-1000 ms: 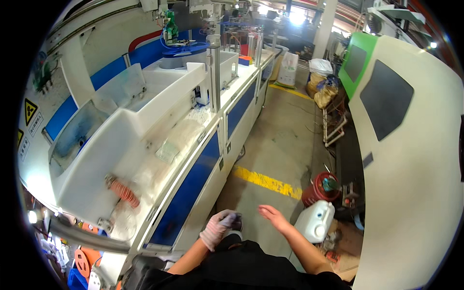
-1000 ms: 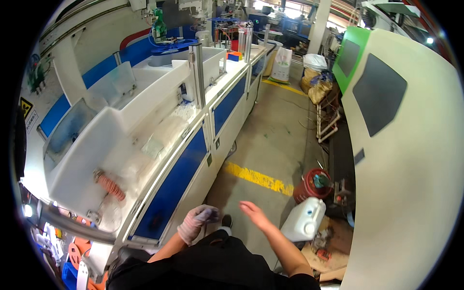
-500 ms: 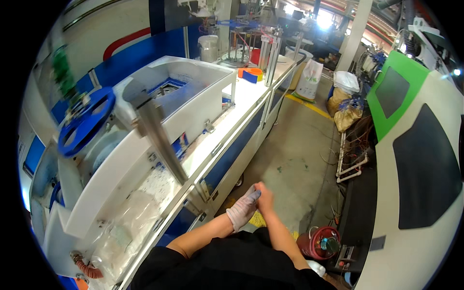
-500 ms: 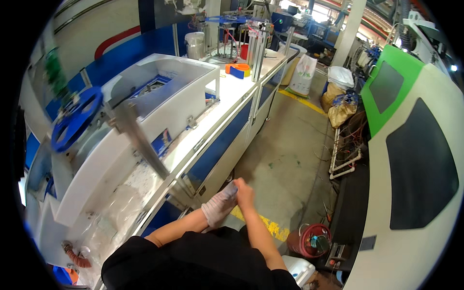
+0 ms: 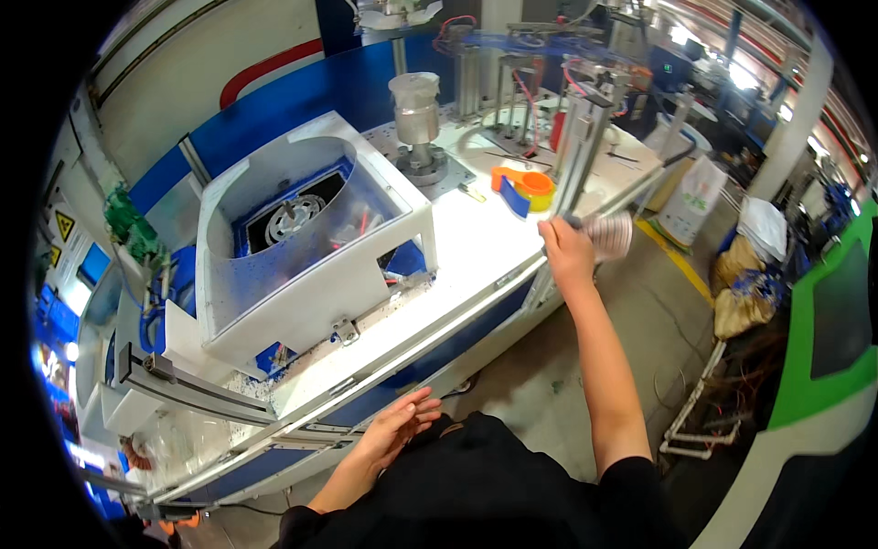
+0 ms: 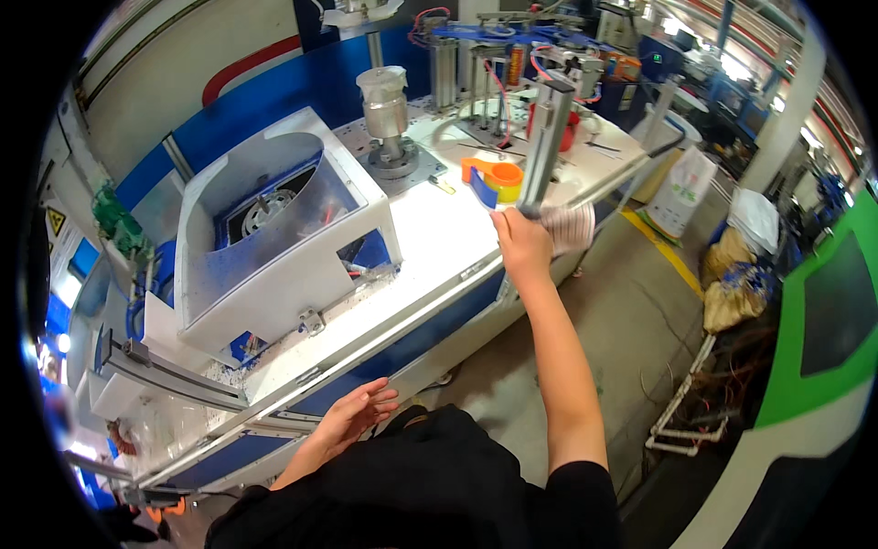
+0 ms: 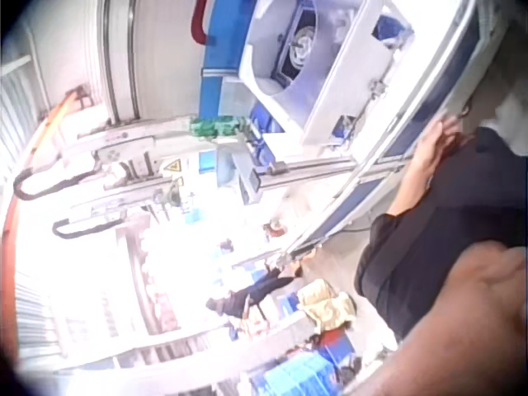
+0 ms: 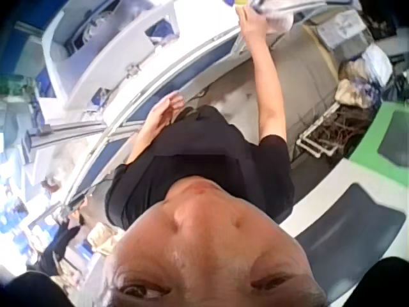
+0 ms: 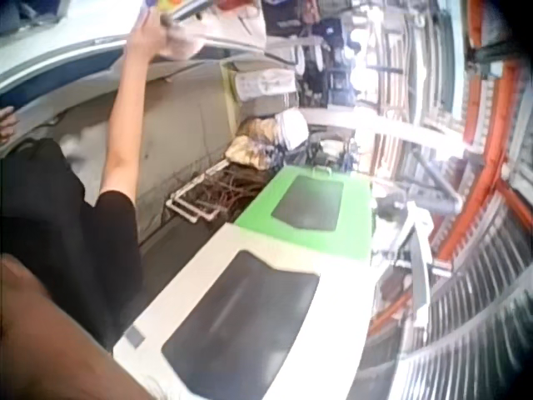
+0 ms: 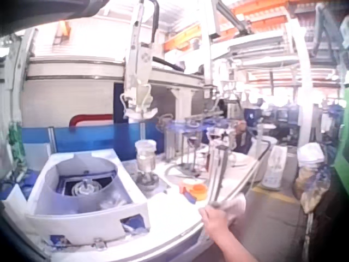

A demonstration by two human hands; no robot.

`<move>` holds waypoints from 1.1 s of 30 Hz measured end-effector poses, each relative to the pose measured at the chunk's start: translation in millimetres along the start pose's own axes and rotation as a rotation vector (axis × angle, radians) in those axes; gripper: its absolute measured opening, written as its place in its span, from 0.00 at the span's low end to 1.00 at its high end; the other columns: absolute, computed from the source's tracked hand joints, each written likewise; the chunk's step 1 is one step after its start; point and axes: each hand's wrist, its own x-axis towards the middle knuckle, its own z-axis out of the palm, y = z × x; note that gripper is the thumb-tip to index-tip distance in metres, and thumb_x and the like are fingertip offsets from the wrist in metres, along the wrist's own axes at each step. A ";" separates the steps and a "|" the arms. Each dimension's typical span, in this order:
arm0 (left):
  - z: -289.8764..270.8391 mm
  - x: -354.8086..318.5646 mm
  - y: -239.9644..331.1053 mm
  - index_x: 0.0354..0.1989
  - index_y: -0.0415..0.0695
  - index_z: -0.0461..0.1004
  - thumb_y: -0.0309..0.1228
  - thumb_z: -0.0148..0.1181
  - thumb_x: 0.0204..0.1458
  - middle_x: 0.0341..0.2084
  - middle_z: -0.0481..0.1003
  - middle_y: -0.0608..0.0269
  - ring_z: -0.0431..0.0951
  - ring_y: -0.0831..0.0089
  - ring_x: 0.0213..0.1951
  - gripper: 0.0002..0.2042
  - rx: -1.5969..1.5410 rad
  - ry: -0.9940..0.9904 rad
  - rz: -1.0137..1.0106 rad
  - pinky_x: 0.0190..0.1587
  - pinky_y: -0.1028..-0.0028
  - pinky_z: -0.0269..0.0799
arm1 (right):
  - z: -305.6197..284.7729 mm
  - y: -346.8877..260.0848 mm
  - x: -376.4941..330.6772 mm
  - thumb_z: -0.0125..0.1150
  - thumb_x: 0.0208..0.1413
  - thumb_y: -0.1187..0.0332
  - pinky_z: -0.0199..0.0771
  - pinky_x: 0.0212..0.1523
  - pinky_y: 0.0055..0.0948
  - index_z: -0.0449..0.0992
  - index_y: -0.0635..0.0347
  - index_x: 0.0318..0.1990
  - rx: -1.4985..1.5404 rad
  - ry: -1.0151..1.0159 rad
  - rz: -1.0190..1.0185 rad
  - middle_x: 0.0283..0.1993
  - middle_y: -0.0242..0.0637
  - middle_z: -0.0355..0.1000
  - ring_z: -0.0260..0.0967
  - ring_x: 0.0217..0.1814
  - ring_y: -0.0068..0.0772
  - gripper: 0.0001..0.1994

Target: The person places a blue plastic bin on the floor and walks to a machine. They pick up a white plastic sheet and wrap it around a cylindrical component on the machine, securing it with a tie. The person then walks to a large bag and uses a metal tube to scoop blue pellets into it.

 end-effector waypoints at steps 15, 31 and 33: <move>83.5 188.9 140.6 0.63 0.40 0.59 0.33 0.51 0.59 0.57 0.67 0.55 0.65 0.66 0.59 0.24 0.686 -0.293 0.430 0.61 0.67 0.58 | 256.7 58.6 133.2 0.60 0.49 0.60 0.70 0.45 0.41 0.72 0.60 0.42 -0.380 -0.406 -0.369 0.40 0.37 0.70 0.67 0.47 0.38 0.16; 116.3 269.8 368.4 0.55 0.44 0.70 0.28 0.56 0.53 0.54 0.71 0.55 0.69 0.58 0.56 0.19 1.759 0.504 0.814 0.59 0.65 0.63 | 249.3 -38.2 280.2 0.50 0.57 0.71 0.70 0.37 0.44 0.68 0.59 0.42 0.689 0.175 -0.275 0.39 0.45 0.70 0.70 0.39 0.53 0.06; 92.0 319.2 398.6 0.54 0.43 0.70 0.26 0.55 0.52 0.52 0.71 0.53 0.68 0.56 0.57 0.19 2.045 0.681 1.024 0.60 0.65 0.61 | 257.5 -43.8 283.2 0.50 0.57 0.71 0.71 0.35 0.45 0.67 0.58 0.41 0.697 0.157 -0.254 0.39 0.44 0.70 0.70 0.38 0.53 0.06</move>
